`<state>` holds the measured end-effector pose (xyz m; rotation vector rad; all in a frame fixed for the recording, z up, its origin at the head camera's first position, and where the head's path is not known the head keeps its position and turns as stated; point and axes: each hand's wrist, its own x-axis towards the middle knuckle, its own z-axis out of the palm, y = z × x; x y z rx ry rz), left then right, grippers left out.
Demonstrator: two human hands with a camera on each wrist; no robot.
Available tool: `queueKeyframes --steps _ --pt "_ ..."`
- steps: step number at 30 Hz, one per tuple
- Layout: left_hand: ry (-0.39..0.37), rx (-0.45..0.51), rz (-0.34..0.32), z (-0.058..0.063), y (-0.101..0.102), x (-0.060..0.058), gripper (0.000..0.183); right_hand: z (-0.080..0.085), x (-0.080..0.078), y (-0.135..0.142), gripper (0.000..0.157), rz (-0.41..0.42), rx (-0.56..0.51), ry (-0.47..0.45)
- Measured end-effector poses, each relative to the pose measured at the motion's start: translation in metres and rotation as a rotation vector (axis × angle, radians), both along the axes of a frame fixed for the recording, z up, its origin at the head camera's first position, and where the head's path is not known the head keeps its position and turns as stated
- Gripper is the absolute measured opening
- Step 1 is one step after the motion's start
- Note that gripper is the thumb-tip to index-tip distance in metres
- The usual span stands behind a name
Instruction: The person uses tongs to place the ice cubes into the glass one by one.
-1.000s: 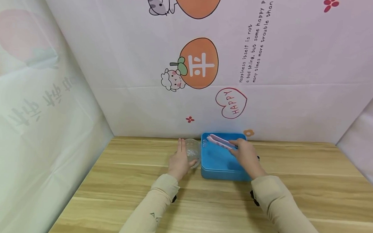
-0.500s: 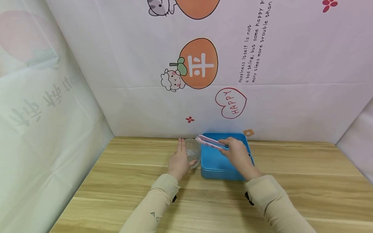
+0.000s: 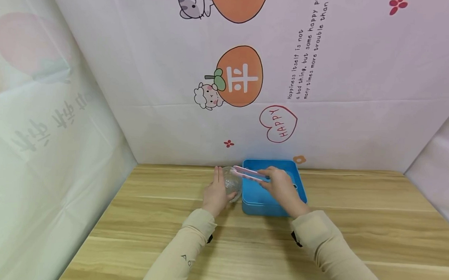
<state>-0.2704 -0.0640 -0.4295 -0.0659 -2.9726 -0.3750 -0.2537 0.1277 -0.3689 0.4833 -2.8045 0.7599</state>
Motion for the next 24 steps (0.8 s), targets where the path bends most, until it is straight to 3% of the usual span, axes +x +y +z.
queueKeyframes --steps 6,17,24 --pt "0.011 0.013 -0.001 -0.002 0.0 -0.001 0.1 -0.003 -0.001 -0.004 0.036 0.009 0.015 -0.017" --pt "0.016 0.043 0.004 -0.003 -0.001 -0.002 0.101 -0.007 0.001 -0.007 0.035 -0.005 0.007 0.036" --pt "0.03 0.032 -0.001 -0.003 0.0 -0.002 0.101 -0.014 -0.008 -0.004 0.042 -0.056 -0.027 -0.002"
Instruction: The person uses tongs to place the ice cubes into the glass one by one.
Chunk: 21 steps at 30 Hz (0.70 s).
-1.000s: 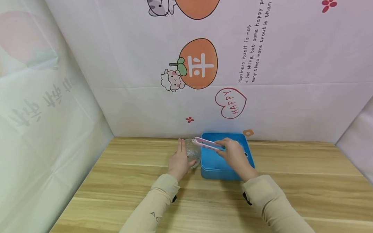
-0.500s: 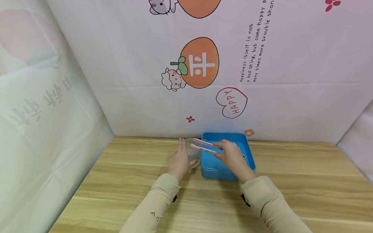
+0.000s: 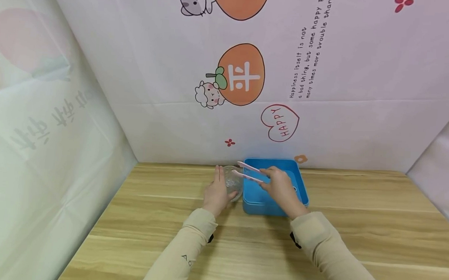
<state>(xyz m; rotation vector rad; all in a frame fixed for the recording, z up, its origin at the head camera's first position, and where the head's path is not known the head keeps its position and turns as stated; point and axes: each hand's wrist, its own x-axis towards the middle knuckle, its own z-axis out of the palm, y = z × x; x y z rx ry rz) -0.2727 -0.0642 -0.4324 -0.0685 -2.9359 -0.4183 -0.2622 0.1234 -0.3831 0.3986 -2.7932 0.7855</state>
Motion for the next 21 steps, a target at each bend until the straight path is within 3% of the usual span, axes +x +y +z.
queueKeyframes --steps 10,21 --pt "-0.003 -0.007 0.003 -0.002 -0.001 -0.001 0.101 -0.008 -0.013 0.006 0.042 -0.11 -0.02 -0.008" --pt "0.001 -0.01 -0.006 -0.003 -0.001 -0.002 0.101 -0.03 -0.027 0.009 0.039 -0.162 0.034 -0.054"
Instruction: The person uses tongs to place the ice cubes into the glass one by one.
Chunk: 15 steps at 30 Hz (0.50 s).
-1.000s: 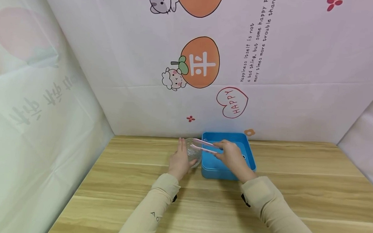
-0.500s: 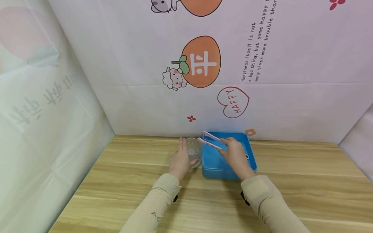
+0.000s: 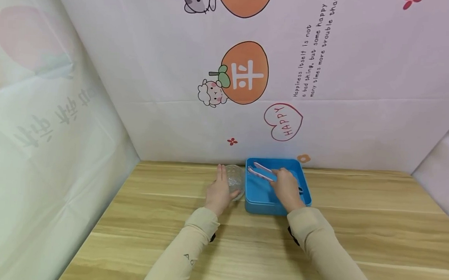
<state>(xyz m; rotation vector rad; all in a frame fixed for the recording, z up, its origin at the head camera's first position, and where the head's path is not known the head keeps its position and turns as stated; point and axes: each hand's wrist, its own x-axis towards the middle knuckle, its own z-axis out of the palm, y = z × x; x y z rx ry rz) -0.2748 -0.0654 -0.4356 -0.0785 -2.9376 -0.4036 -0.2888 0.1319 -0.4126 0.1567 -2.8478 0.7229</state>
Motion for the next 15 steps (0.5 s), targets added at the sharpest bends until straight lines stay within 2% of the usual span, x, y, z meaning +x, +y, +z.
queueKeyframes --steps 8,15 --pt "0.001 -0.004 0.0 0.001 0.001 0.0 0.101 -0.011 -0.009 -0.002 0.039 -0.03 0.035 -0.091" --pt "-0.008 0.014 0.002 0.001 0.0 0.0 0.101 -0.016 -0.012 -0.009 0.037 -0.048 0.054 -0.101"
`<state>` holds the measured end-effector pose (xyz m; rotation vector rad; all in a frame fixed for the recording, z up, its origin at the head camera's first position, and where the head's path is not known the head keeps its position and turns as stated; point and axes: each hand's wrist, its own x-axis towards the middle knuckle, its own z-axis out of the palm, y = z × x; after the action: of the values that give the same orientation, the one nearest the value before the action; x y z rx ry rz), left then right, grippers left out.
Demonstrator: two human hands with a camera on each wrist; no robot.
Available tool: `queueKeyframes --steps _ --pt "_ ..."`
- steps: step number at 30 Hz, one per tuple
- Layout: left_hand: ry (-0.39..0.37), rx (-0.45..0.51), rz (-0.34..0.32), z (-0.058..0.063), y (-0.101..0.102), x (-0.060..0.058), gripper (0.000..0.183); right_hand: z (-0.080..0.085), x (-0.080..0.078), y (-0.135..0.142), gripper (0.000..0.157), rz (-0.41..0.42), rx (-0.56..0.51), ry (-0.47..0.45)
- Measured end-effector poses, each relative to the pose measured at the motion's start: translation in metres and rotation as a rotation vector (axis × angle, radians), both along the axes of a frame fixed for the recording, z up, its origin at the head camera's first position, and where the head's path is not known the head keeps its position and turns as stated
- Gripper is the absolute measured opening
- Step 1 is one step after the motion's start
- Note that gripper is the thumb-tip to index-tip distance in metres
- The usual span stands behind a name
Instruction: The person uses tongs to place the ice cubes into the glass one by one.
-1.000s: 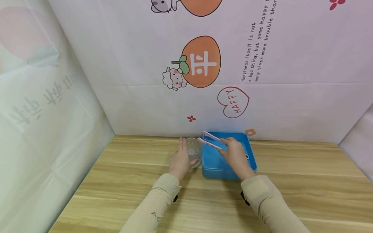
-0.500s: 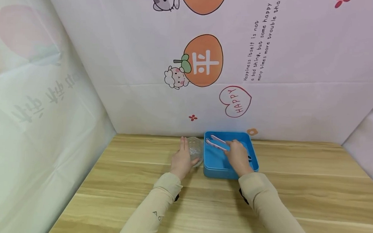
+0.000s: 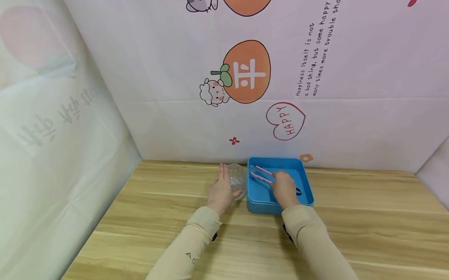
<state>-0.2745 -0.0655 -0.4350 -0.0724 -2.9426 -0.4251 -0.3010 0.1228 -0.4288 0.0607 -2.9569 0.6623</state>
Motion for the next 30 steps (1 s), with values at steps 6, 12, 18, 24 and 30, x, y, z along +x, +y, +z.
queueKeyframes --steps 6,12,18,24,30 --pt "0.016 -0.014 -0.006 -0.002 0.0005 -0.0015 0.1 -0.0017 -0.0022 -0.0033 0.037 -0.012 -0.005 -0.022" --pt "0.043 -0.014 -0.007 -0.0018 0.0007 -0.0018 0.1 -0.0028 -0.0034 -0.0056 0.035 0.0 -0.021 -0.025" --pt "0.04 -0.016 -0.008 -0.0004 0.0012 -0.0007 0.102 -0.003 -0.0034 -0.0066 0.033 -0.014 -0.043 -0.041" --pt "0.006 -0.019 0.004 -0.0008 0.0017 -0.0036 0.101 -0.0036 -0.0034 -0.0071 0.032 -0.027 -0.065 -0.051" --pt "0.006 -0.013 0.005 -0.0013 0.0012 -0.0017 0.101 -0.004 -0.003 -0.0067 0.032 -0.011 -0.067 -0.033"
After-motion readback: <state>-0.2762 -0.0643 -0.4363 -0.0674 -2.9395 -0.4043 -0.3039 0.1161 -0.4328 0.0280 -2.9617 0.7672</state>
